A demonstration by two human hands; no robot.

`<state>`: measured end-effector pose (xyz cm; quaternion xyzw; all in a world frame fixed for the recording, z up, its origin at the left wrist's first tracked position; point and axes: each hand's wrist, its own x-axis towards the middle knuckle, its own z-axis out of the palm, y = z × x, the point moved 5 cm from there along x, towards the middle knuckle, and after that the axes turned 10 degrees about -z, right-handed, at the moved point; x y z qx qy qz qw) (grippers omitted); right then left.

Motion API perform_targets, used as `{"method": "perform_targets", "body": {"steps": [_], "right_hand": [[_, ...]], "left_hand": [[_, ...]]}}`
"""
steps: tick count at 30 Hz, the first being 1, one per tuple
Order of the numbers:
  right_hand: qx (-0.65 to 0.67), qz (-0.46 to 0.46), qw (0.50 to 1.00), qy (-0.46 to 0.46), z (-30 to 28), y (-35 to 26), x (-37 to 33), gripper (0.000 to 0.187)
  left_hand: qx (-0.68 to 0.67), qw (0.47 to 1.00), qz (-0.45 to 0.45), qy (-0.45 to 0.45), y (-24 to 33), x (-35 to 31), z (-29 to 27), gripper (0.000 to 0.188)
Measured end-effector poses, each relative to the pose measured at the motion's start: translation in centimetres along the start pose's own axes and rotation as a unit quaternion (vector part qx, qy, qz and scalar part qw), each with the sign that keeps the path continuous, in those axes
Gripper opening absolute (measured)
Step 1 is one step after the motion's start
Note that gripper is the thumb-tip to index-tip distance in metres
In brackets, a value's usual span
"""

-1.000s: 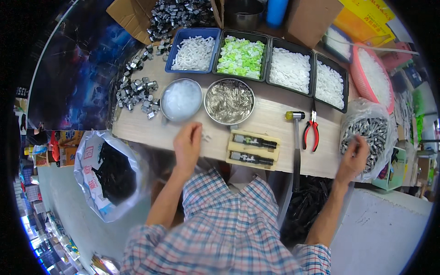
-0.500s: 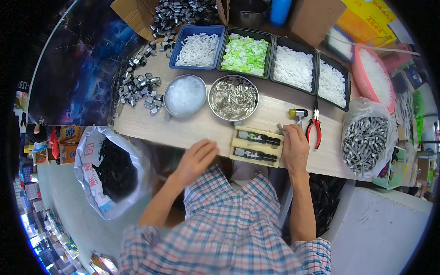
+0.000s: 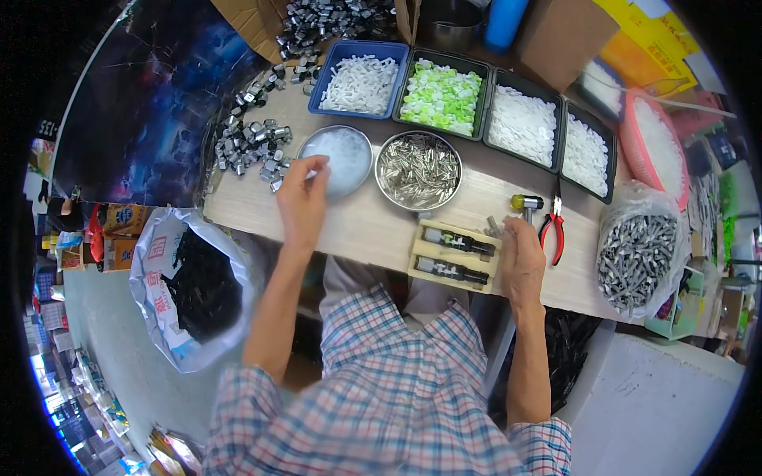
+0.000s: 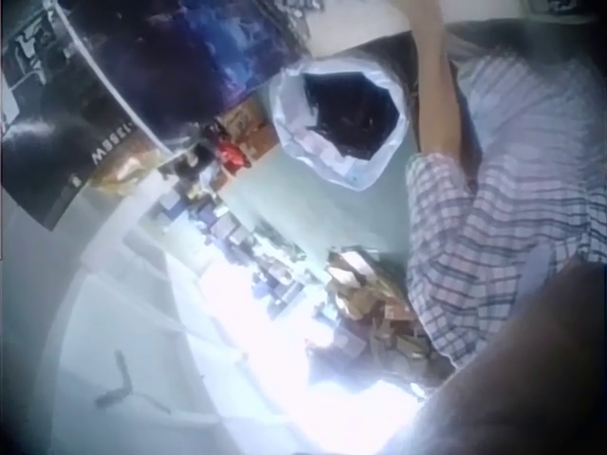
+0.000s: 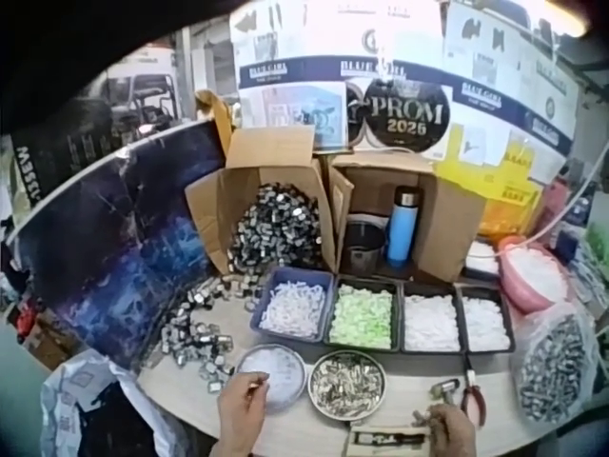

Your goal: The recorder is assembling small plastic and metal components into a yellow base at a factory workbench using various hand tools.

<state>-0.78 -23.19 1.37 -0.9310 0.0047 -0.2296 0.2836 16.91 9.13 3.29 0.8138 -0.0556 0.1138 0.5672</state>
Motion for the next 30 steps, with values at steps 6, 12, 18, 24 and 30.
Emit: {"method": "perform_targets", "body": {"steps": [6, 12, 18, 24, 30], "right_hand": [[0.029, 0.004, 0.999, 0.029, -0.4, -2.6, 0.4, 0.030], [0.130, 0.065, 0.989, -0.024, 1.0, -5.9, 0.2, 0.036], [0.180, -0.011, 0.983, -0.045, 3.2, -9.8, 1.7, 0.032], [0.222, 0.062, 0.970, -0.075, 4.5, -10.7, 1.3, 0.022], [0.203, 0.049, 0.974, -0.089, 4.2, -10.1, 1.0, 0.021]], "left_hand": [[0.175, 0.970, 0.167, -0.015, 0.1, 0.5, 1.0, 0.017], [0.185, 0.965, 0.185, 0.008, 0.8, -0.2, 0.9, 0.015], [0.004, 0.999, -0.035, 0.017, 1.9, -2.9, 0.6, 0.013], [-0.225, 0.928, -0.260, -0.141, 2.4, -7.7, 3.0, 0.020], [-0.263, 0.908, -0.272, -0.182, 2.4, -9.0, 4.3, 0.018]]}}
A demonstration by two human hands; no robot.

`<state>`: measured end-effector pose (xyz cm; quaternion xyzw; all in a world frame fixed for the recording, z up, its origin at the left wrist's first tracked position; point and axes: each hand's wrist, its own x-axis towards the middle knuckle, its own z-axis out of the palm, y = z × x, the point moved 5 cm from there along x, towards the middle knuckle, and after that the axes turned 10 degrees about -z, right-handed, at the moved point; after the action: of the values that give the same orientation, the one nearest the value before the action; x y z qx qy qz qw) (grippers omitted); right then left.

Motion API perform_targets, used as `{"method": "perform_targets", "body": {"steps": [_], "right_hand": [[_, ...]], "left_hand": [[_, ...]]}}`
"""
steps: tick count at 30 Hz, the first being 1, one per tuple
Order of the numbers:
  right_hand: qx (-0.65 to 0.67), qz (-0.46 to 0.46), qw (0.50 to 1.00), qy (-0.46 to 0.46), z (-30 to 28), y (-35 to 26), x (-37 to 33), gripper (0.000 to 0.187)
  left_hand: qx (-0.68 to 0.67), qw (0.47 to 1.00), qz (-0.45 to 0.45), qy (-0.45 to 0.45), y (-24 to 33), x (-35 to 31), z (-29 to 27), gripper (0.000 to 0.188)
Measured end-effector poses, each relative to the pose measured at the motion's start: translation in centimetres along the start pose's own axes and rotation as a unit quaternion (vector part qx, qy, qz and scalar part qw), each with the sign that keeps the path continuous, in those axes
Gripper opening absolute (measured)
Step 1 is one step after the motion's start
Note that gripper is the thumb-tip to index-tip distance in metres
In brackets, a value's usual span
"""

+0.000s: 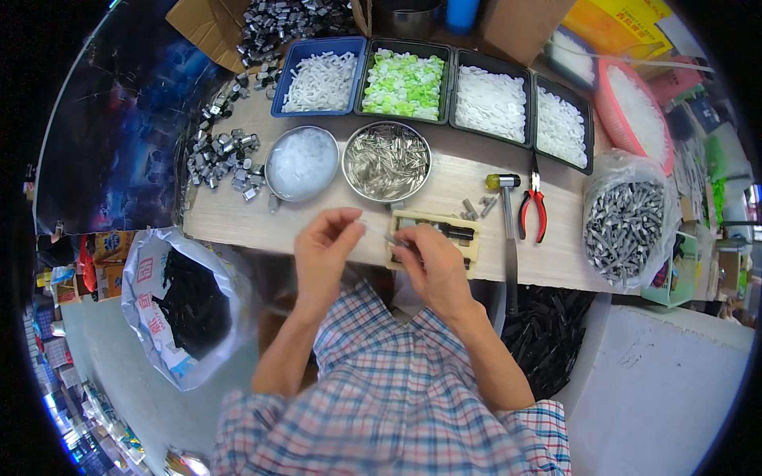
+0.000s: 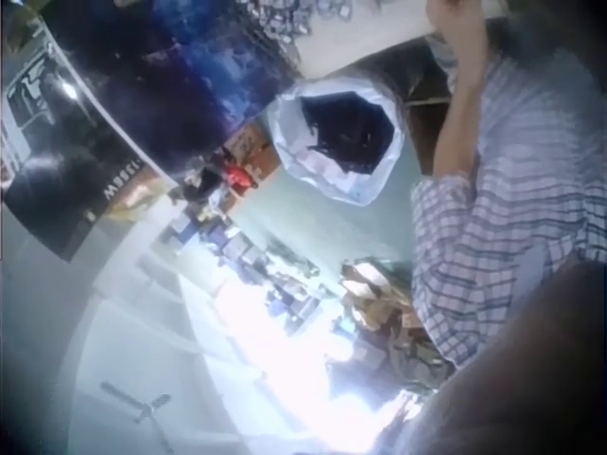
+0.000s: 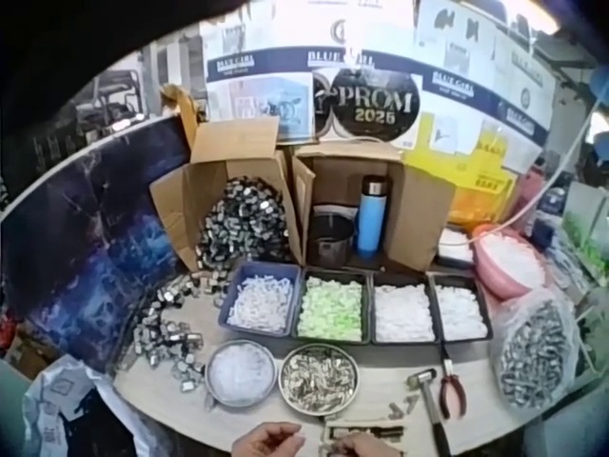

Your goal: The recorder is assembling small plastic and metal components into a yellow base at a factory workbench using various hand tools.

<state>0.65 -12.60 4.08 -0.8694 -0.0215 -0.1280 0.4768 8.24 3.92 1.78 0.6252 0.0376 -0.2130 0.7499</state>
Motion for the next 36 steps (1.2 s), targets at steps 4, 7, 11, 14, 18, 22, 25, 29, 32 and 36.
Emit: {"method": "perform_targets", "body": {"steps": [4, 7, 11, 14, 18, 22, 25, 29, 32, 36], "right_hand": [[-0.012, -0.047, 0.999, 0.006, -0.4, -0.1, 0.1, 0.023], [-0.040, -0.120, 0.992, 0.010, -0.8, -0.5, 0.5, 0.021], [0.079, 0.018, 0.996, 0.047, -0.9, 0.6, -0.7, 0.015], [0.302, 0.245, 0.917, 0.090, -1.0, 2.9, -2.1, 0.010], [0.295, 0.187, 0.924, 0.157, -3.2, 2.8, -3.4, 0.010], [0.212, 0.200, 0.945, 0.148, -5.0, 3.9, -5.2, 0.012], [0.131, 0.196, 0.960, 0.150, -6.0, 5.0, -6.3, 0.012], [0.103, 0.217, 0.961, 0.134, -6.6, 5.3, -7.4, 0.012], [0.083, 0.209, 0.966, 0.127, -6.6, 4.9, -7.3, 0.011], [0.068, 0.186, 0.974, 0.113, -6.3, 4.8, -7.0, 0.010]], "left_hand": [[0.021, 0.999, -0.020, -0.020, -0.3, 0.0, 0.2, 0.018], [0.046, 0.997, -0.042, -0.043, 0.2, -0.1, 0.5, 0.017], [0.040, 0.997, -0.043, -0.042, -0.3, -0.4, 1.3, 0.017], [0.029, 0.999, -0.018, -0.028, -0.3, -0.6, 2.5, 0.016], [0.118, 0.989, -0.046, -0.080, -0.5, -0.7, 4.5, 0.012], [0.269, 0.955, 0.060, -0.106, -0.3, -0.4, 6.0, 0.011], [0.324, 0.922, 0.206, -0.050, 0.7, -1.0, 6.5, 0.009], [0.337, 0.905, 0.255, -0.035, 0.6, -1.7, 5.9, 0.010], [0.356, 0.895, 0.261, -0.067, -0.3, -2.2, 6.0, 0.015], [0.405, 0.844, 0.341, -0.085, -0.4, -2.8, 7.3, 0.021]]}}
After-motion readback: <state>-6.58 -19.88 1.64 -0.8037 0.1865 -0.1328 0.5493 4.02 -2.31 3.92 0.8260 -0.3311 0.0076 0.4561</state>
